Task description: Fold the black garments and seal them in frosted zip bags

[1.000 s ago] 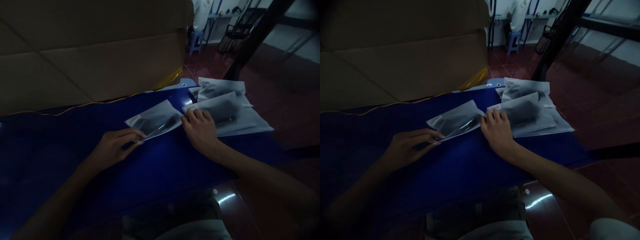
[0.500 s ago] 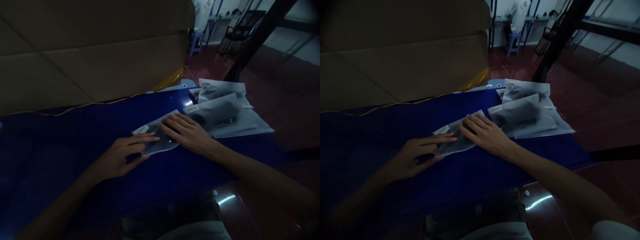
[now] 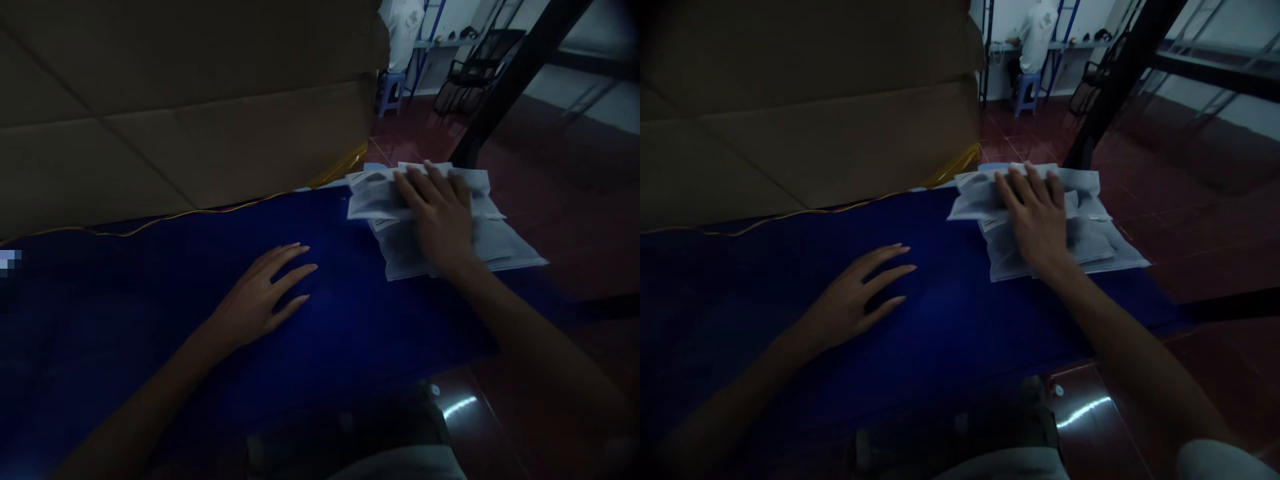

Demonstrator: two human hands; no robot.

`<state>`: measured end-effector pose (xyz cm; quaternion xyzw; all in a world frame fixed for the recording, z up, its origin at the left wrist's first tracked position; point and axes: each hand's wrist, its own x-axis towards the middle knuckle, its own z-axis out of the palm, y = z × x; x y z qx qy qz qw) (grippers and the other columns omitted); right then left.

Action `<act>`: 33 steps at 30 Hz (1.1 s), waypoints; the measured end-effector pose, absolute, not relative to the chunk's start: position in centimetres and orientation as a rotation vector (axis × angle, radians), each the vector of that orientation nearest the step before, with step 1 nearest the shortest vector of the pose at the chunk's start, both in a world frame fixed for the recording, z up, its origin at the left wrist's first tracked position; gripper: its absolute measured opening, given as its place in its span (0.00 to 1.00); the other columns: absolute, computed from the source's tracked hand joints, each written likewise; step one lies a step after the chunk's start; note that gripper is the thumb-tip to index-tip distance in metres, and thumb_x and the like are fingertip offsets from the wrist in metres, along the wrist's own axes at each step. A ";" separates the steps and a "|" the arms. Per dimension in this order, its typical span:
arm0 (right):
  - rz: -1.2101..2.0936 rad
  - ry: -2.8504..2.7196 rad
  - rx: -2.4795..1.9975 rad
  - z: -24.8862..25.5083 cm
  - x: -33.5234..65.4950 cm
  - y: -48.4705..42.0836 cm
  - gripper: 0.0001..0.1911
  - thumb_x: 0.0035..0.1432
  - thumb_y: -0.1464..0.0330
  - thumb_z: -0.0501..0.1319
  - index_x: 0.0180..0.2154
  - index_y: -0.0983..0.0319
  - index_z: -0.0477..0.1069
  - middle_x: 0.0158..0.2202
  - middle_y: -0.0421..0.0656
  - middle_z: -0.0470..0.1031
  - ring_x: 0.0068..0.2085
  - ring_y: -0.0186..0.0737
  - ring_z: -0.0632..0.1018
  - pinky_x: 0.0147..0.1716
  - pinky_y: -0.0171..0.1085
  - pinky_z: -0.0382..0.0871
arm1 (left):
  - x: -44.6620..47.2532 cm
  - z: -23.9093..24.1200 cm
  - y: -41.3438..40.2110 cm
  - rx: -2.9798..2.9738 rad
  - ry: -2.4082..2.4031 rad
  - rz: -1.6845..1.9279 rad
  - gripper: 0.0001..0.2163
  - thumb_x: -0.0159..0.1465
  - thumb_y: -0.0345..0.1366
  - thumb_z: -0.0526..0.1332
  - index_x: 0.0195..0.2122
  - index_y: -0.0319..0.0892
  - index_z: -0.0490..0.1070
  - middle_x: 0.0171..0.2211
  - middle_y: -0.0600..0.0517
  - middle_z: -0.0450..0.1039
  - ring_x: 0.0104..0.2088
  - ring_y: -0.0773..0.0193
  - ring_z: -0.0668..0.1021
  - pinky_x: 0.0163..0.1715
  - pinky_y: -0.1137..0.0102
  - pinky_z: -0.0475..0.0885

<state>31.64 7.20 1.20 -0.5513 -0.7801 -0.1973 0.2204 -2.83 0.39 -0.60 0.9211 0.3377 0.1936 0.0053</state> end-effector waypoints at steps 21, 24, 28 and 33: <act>0.111 -2.759 -0.787 -2.4 24.6 2.4 0.34 0.75 0.55 0.52 0.72 0.68 0.55 0.74 0.62 0.55 0.75 0.59 0.57 0.70 0.59 0.60 | -3.5 -2.0 0.8 2.689 1.271 0.095 0.32 0.74 0.58 0.53 0.76 0.58 0.47 0.78 0.45 0.40 0.76 0.34 0.47 0.68 0.31 0.51; 0.206 -2.781 -0.820 -2.8 24.6 2.5 0.34 0.75 0.54 0.52 0.73 0.66 0.55 0.73 0.62 0.56 0.74 0.60 0.59 0.69 0.61 0.61 | -3.4 -1.9 0.8 2.698 1.264 0.083 0.33 0.74 0.58 0.53 0.76 0.56 0.48 0.78 0.45 0.40 0.76 0.35 0.47 0.68 0.31 0.52; 0.251 -2.776 -0.820 -2.6 24.9 2.8 0.34 0.75 0.54 0.52 0.73 0.65 0.55 0.74 0.62 0.55 0.74 0.59 0.58 0.69 0.61 0.60 | -3.5 -1.9 0.8 2.714 1.264 0.080 0.33 0.74 0.58 0.53 0.76 0.57 0.47 0.78 0.45 0.40 0.76 0.36 0.47 0.68 0.31 0.53; 0.281 -2.770 -0.822 -2.5 24.9 2.7 0.34 0.75 0.53 0.53 0.73 0.64 0.54 0.74 0.61 0.55 0.75 0.58 0.57 0.69 0.61 0.60 | -3.6 -1.8 0.8 2.718 1.271 0.066 0.32 0.75 0.58 0.52 0.76 0.59 0.46 0.78 0.46 0.40 0.76 0.36 0.47 0.68 0.32 0.54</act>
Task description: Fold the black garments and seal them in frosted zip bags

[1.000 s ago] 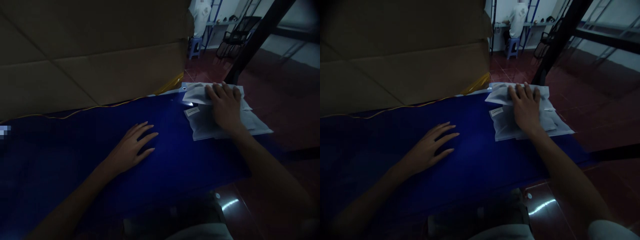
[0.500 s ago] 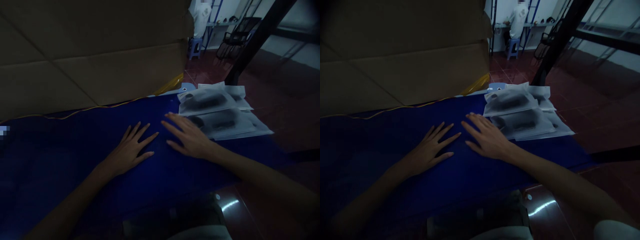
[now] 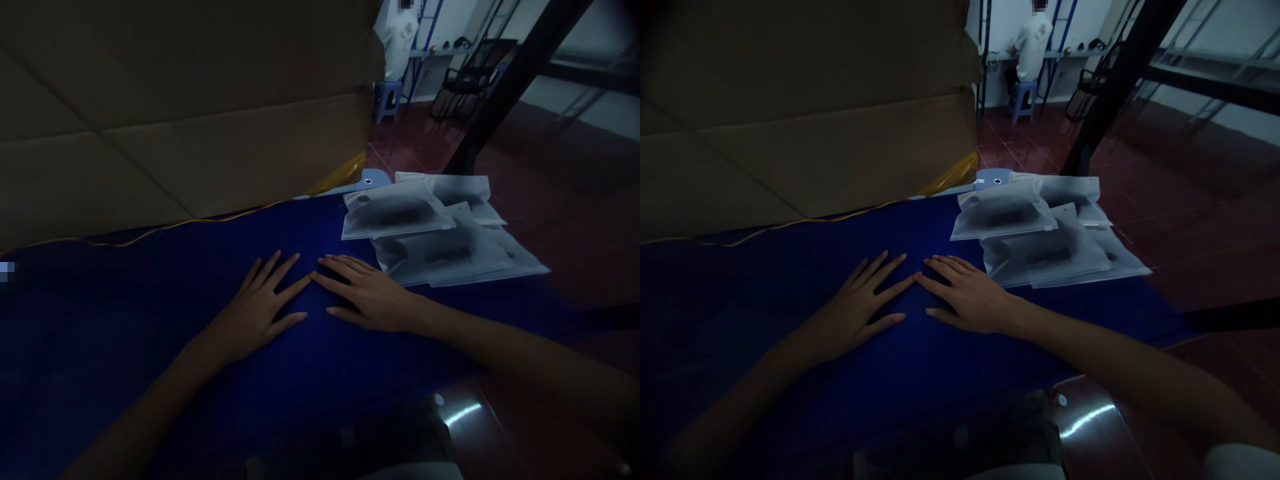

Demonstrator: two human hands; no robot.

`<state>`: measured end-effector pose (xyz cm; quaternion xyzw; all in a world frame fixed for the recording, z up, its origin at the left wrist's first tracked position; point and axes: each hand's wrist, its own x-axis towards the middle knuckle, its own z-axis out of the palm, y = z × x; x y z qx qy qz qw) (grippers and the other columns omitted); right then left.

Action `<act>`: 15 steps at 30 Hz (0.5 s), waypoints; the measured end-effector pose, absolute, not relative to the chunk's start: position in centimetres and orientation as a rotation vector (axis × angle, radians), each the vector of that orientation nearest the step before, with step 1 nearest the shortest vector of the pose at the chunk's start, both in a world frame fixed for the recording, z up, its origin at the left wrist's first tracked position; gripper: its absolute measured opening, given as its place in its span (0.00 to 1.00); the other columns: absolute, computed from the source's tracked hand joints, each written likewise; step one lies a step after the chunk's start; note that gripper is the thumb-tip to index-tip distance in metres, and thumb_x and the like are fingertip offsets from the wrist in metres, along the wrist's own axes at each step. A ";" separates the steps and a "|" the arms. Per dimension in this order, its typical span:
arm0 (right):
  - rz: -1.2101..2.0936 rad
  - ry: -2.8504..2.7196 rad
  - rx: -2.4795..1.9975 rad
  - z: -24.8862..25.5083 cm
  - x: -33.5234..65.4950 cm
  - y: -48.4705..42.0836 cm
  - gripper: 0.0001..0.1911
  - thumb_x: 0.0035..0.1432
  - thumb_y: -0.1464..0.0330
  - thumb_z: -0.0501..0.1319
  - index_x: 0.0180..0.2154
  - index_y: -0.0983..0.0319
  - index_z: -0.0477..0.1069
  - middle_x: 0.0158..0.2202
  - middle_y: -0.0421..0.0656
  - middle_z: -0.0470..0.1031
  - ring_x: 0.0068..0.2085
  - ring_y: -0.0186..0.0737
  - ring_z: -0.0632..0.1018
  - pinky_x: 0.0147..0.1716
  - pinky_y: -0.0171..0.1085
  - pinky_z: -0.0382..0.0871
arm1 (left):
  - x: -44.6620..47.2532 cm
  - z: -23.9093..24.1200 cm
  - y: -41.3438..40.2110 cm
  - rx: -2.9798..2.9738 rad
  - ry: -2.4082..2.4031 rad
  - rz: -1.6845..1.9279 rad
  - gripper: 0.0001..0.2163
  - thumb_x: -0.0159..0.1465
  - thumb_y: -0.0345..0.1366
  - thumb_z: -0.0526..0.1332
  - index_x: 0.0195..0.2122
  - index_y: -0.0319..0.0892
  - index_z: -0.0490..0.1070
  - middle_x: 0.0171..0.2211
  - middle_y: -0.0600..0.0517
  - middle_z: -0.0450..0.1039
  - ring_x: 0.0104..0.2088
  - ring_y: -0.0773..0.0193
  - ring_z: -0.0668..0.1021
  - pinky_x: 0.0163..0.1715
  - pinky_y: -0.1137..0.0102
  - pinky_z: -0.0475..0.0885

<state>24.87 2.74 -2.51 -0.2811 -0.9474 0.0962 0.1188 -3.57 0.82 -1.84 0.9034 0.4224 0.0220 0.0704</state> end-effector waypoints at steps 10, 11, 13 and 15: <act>0.285 -2.786 -0.817 -2.4 25.0 2.8 0.34 0.75 0.53 0.53 0.73 0.64 0.54 0.74 0.60 0.54 0.75 0.58 0.57 0.69 0.61 0.60 | -3.6 -1.9 0.8 2.716 1.257 0.111 0.32 0.74 0.58 0.54 0.76 0.58 0.48 0.78 0.47 0.42 0.76 0.35 0.49 0.68 0.32 0.54; 0.288 -2.783 -0.816 -2.4 25.0 2.8 0.34 0.75 0.54 0.53 0.73 0.64 0.54 0.74 0.60 0.55 0.75 0.58 0.58 0.69 0.61 0.61 | -3.6 -1.9 0.8 2.716 1.259 0.108 0.32 0.74 0.58 0.54 0.76 0.58 0.48 0.78 0.47 0.42 0.76 0.35 0.49 0.68 0.32 0.53; 0.295 -2.774 -0.814 -2.4 25.0 2.8 0.34 0.75 0.54 0.53 0.73 0.64 0.55 0.74 0.60 0.55 0.75 0.58 0.58 0.69 0.61 0.61 | -3.7 -1.9 0.8 2.717 1.263 0.099 0.33 0.74 0.58 0.54 0.76 0.59 0.47 0.78 0.47 0.41 0.76 0.35 0.49 0.69 0.33 0.53; 0.302 -2.774 -0.813 -2.4 25.0 2.8 0.34 0.75 0.54 0.53 0.73 0.64 0.54 0.74 0.60 0.54 0.75 0.58 0.57 0.69 0.61 0.61 | -3.7 -2.0 0.8 2.720 1.268 0.096 0.33 0.74 0.58 0.54 0.76 0.59 0.47 0.78 0.47 0.41 0.76 0.36 0.49 0.69 0.33 0.53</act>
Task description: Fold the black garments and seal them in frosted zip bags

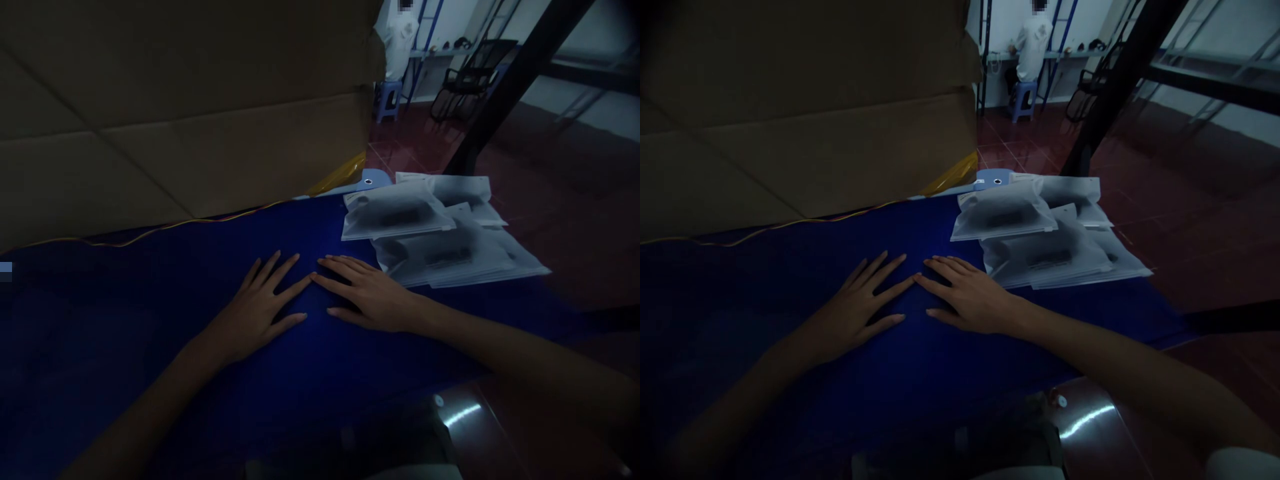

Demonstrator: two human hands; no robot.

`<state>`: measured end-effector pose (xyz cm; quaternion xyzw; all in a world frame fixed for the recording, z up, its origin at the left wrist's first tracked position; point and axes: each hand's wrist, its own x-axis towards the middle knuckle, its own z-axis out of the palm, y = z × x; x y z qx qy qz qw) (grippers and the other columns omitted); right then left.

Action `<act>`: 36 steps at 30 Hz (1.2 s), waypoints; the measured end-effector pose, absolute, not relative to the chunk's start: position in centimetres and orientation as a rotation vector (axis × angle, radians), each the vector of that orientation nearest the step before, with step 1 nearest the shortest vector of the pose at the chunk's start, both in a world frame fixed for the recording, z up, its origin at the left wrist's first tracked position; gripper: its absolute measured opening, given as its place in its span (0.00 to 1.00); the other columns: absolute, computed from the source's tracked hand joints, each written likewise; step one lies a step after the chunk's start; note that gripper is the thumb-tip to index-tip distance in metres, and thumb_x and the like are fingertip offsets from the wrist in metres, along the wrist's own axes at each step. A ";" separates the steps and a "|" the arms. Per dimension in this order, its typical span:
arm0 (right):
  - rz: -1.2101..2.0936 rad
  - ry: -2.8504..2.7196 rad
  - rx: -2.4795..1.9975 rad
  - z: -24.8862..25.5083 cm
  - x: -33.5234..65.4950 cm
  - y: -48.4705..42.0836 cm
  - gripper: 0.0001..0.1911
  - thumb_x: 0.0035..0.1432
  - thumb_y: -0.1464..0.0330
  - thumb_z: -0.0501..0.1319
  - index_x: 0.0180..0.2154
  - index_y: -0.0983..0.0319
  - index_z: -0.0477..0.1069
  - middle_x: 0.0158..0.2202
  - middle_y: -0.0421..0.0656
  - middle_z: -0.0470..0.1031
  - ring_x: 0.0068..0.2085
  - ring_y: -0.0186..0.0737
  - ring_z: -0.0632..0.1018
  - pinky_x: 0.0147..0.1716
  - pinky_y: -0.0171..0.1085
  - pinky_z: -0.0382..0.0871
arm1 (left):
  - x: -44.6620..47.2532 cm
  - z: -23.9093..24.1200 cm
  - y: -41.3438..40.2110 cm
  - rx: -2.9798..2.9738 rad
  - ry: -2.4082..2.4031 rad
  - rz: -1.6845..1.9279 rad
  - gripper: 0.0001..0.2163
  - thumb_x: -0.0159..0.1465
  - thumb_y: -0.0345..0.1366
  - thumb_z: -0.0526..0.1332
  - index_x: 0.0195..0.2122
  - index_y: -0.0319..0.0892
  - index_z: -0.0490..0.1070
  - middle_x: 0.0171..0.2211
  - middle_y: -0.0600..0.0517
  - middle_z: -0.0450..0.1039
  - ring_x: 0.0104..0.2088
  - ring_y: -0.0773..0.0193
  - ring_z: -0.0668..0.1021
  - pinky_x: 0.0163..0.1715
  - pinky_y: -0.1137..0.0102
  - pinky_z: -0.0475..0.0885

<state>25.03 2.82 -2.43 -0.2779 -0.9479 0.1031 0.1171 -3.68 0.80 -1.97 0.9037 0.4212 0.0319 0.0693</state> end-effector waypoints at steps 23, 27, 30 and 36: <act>-0.353 -2.445 -1.097 -1.2 26.3 4.0 0.17 0.72 0.63 0.59 0.37 0.66 0.81 0.74 0.56 0.57 0.75 0.63 0.55 0.72 0.64 0.54 | -3.7 -2.0 0.9 2.744 1.266 0.088 0.31 0.75 0.58 0.52 0.76 0.61 0.46 0.78 0.46 0.40 0.76 0.34 0.48 0.68 0.32 0.53; -0.434 -2.325 -1.281 -1.5 27.5 4.8 0.19 0.71 0.58 0.60 0.41 0.66 0.81 0.71 0.56 0.63 0.74 0.69 0.57 0.70 0.72 0.52 | -3.7 -1.8 0.9 2.738 1.259 0.067 0.32 0.75 0.58 0.52 0.76 0.61 0.45 0.78 0.47 0.40 0.76 0.35 0.48 0.68 0.33 0.53; -0.433 -2.328 -1.340 -2.0 28.0 5.3 0.23 0.73 0.57 0.57 0.51 0.69 0.79 0.67 0.60 0.69 0.71 0.68 0.63 0.70 0.73 0.52 | -3.8 -1.9 0.9 2.738 1.259 0.061 0.32 0.75 0.57 0.52 0.76 0.61 0.44 0.78 0.47 0.39 0.76 0.34 0.47 0.68 0.32 0.53; -0.398 -2.472 -1.234 -1.8 26.8 4.8 0.25 0.75 0.62 0.52 0.60 0.75 0.73 0.64 0.58 0.73 0.68 0.60 0.69 0.70 0.62 0.58 | -3.8 -2.2 0.8 2.765 1.255 0.117 0.31 0.76 0.54 0.53 0.76 0.62 0.44 0.79 0.47 0.32 0.76 0.33 0.47 0.67 0.32 0.56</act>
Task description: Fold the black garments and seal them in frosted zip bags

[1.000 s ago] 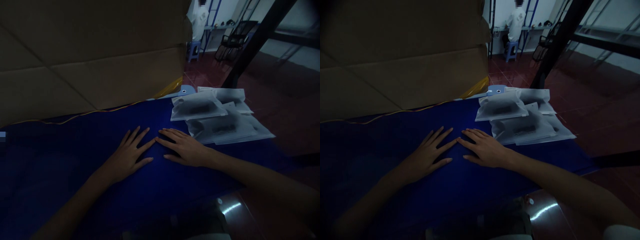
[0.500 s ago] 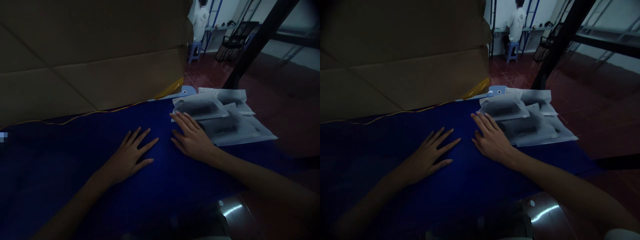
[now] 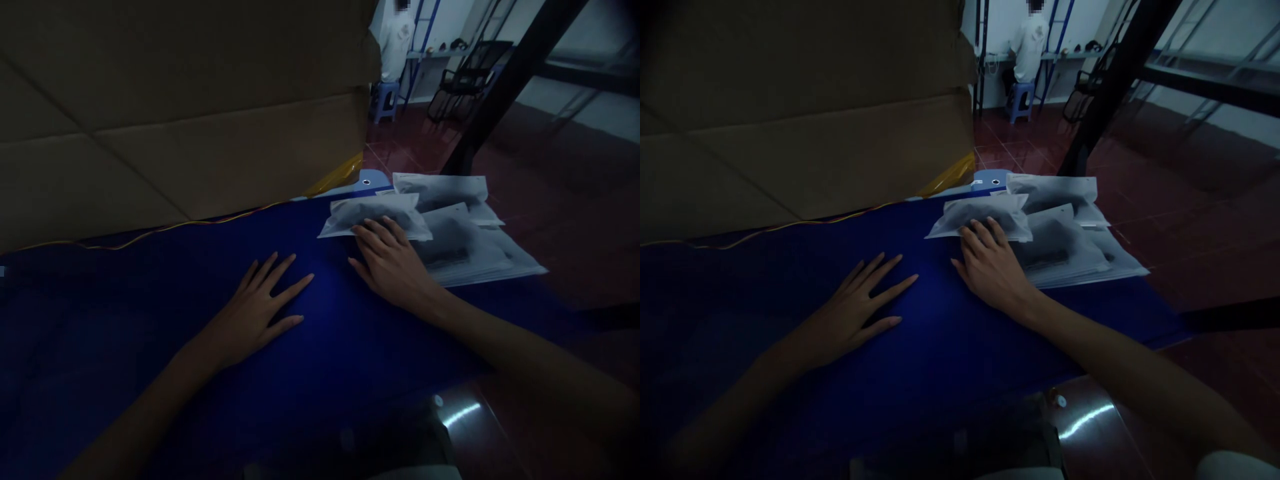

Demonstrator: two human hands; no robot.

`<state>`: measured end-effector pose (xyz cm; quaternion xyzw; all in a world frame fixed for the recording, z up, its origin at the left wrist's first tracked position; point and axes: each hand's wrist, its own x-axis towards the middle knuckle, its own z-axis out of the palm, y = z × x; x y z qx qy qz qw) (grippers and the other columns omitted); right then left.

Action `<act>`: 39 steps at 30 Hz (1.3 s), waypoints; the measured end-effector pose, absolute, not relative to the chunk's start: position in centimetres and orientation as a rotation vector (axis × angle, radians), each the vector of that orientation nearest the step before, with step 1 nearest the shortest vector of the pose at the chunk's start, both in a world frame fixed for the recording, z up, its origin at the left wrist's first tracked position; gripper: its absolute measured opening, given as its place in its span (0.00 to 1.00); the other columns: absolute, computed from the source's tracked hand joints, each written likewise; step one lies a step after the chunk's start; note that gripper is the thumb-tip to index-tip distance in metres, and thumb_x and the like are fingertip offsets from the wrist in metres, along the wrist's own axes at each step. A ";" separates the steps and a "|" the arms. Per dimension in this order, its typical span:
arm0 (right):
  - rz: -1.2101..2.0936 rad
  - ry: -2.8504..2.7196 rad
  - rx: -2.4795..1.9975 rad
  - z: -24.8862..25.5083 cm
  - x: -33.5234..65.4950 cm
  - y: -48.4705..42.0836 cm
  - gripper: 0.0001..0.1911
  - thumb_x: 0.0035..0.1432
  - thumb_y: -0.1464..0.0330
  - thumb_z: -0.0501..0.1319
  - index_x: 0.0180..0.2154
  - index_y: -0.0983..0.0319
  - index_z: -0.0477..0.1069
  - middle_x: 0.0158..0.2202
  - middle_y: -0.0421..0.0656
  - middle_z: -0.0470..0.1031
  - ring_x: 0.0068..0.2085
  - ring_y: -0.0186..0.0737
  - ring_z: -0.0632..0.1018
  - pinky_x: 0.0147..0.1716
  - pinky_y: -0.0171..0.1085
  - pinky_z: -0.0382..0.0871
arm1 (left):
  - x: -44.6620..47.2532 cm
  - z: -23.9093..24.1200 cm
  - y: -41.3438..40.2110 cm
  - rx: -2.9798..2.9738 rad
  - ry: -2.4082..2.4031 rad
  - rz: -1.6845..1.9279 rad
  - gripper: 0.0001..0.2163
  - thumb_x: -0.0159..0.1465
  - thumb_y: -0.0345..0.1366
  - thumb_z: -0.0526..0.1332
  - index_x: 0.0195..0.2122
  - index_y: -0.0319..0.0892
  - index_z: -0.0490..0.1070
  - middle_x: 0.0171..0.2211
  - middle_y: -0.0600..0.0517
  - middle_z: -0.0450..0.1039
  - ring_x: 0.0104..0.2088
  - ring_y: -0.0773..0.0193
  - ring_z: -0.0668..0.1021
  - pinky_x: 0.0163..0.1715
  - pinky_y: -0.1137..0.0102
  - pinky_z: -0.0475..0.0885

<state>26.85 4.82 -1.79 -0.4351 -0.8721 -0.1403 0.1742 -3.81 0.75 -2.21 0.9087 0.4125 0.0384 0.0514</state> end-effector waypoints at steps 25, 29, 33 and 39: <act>-0.462 -2.448 -0.619 -1.8 25.8 3.5 0.07 0.69 0.73 0.62 0.47 0.64 0.77 0.48 0.48 0.82 0.44 0.42 0.79 0.40 0.40 0.75 | -3.8 -1.1 1.2 3.029 1.578 0.684 0.14 0.74 0.38 0.57 0.54 0.37 0.75 0.55 0.41 0.80 0.54 0.45 0.82 0.62 0.43 0.69; -0.534 -2.399 -0.560 -1.4 25.5 3.1 0.08 0.71 0.75 0.59 0.41 0.64 0.78 0.43 0.45 0.82 0.35 0.37 0.78 0.34 0.36 0.73 | -3.5 -1.0 0.9 3.014 1.606 0.703 0.12 0.74 0.37 0.58 0.53 0.39 0.74 0.55 0.41 0.79 0.52 0.45 0.82 0.61 0.43 0.70; -0.525 -2.360 -0.535 -1.1 25.3 2.7 0.10 0.71 0.78 0.58 0.40 0.65 0.78 0.39 0.43 0.82 0.31 0.32 0.77 0.32 0.33 0.74 | -2.5 0.0 0.4 3.032 1.413 0.861 0.04 0.71 0.30 0.62 0.37 0.41 0.72 0.53 0.42 0.80 0.52 0.48 0.83 0.62 0.46 0.70; -0.501 -2.352 -0.448 -1.3 24.1 1.8 0.11 0.70 0.79 0.57 0.42 0.69 0.79 0.38 0.46 0.82 0.31 0.33 0.79 0.33 0.33 0.76 | -0.6 -0.1 -0.6 3.121 0.938 1.019 0.09 0.67 0.29 0.70 0.47 0.40 0.75 0.44 0.49 0.84 0.45 0.60 0.84 0.62 0.53 0.72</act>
